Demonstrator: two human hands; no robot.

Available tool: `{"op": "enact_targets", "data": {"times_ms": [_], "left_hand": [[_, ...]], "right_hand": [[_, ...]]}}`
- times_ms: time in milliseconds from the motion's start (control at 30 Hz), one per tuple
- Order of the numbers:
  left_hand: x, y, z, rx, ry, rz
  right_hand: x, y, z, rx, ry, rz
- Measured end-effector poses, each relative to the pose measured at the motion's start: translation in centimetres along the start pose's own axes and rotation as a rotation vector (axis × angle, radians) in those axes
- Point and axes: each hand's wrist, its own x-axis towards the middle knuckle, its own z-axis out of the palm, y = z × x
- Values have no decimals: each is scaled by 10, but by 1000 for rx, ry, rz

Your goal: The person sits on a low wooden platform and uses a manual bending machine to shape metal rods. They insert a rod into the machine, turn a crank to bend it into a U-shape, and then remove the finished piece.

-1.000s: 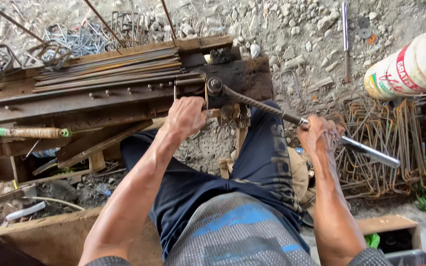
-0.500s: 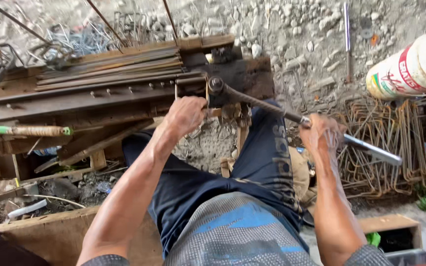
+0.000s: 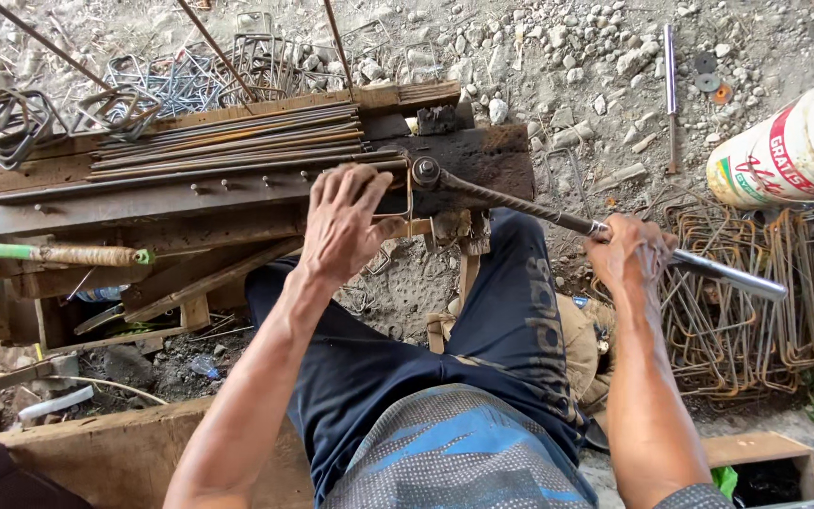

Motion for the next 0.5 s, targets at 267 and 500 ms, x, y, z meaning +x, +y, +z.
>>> {"op": "enact_targets", "data": {"times_ms": [267,500], "left_hand": [[8,-24,30,47,-55,8],[13,-37,31,-30,14,11]], "right_hand": [[39,-4,-8,14,-46,13],[65,-4,-3,33,-23,-33]]}}
